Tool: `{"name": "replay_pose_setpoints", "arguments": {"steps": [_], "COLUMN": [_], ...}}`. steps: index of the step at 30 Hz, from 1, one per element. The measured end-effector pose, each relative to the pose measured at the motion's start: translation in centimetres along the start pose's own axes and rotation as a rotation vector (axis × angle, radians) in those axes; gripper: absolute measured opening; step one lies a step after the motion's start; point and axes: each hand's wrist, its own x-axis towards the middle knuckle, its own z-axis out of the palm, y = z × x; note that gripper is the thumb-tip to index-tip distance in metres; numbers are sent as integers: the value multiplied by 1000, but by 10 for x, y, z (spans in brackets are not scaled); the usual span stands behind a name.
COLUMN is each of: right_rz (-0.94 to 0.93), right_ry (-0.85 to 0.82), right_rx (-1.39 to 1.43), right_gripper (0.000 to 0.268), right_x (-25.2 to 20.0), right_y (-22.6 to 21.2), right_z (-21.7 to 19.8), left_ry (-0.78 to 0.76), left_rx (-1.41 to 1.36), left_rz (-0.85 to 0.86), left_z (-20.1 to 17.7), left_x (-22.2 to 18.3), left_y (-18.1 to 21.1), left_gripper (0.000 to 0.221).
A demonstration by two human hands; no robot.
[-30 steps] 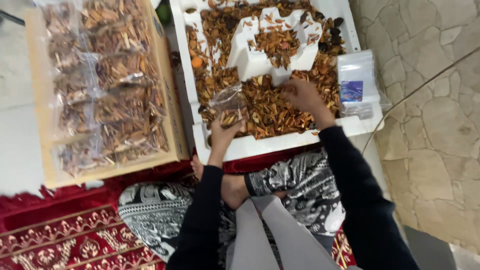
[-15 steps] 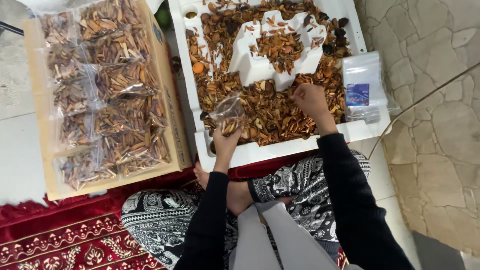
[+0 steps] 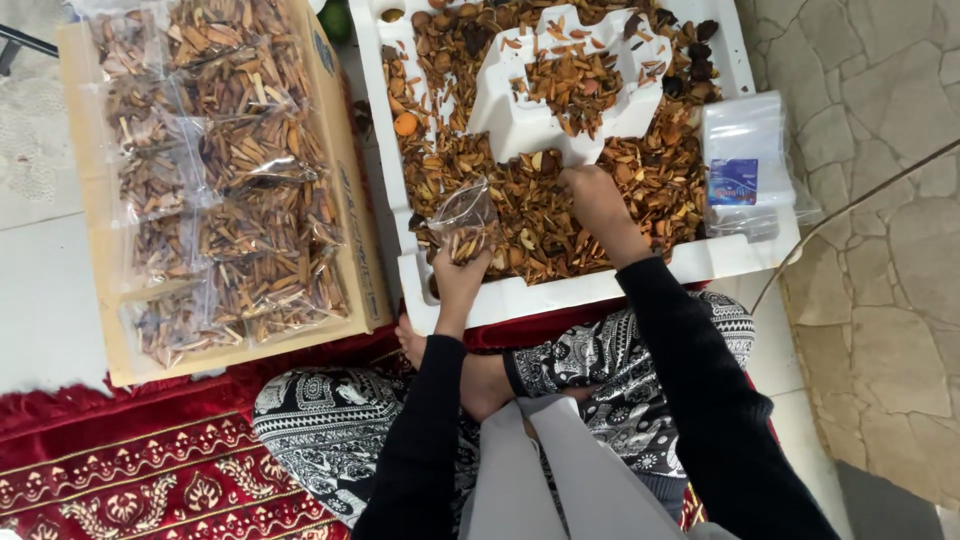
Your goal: The person picks up nut pieces from a large container and places them into small plastic bags, handling one bag at a time.
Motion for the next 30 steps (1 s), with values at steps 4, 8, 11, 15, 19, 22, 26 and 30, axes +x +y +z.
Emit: {"name": "replay_pose_setpoints", "arguments": {"steps": [4, 8, 11, 15, 19, 22, 26, 30], "right_rz": [29, 271, 329, 315, 341, 390, 335, 247], "right_ry": [33, -26, -161, -203, -220, -214, -251, -366], "right_rx": [65, 478, 469, 179, 61, 298, 588, 435], "right_gripper": [12, 18, 21, 27, 28, 16, 19, 11], "right_x": [-8, -22, -21, -19, -13, -12, -19, -22], "right_y": [-1, -49, -49, -51, -52, -54, -56, -63], "right_z": [-26, -87, -61, -27, -18, -32, -66, -64], "left_ry": [-8, -5, -1, 3, 11, 19, 17, 27], "left_rx": [-20, 11, 16, 16, 1, -12, -39, -16], "left_rz": [-9, 50, 91, 106, 112, 116, 113, 128], "left_z": [1, 1, 3, 1, 3, 2, 2, 3], "left_x": [-2, 0, 1, 2, 1, 2, 2, 0], "left_y": [2, -13, -15, -20, -25, -22, -12, -6], "left_gripper": [23, 25, 27, 27, 29, 27, 26, 27]}}
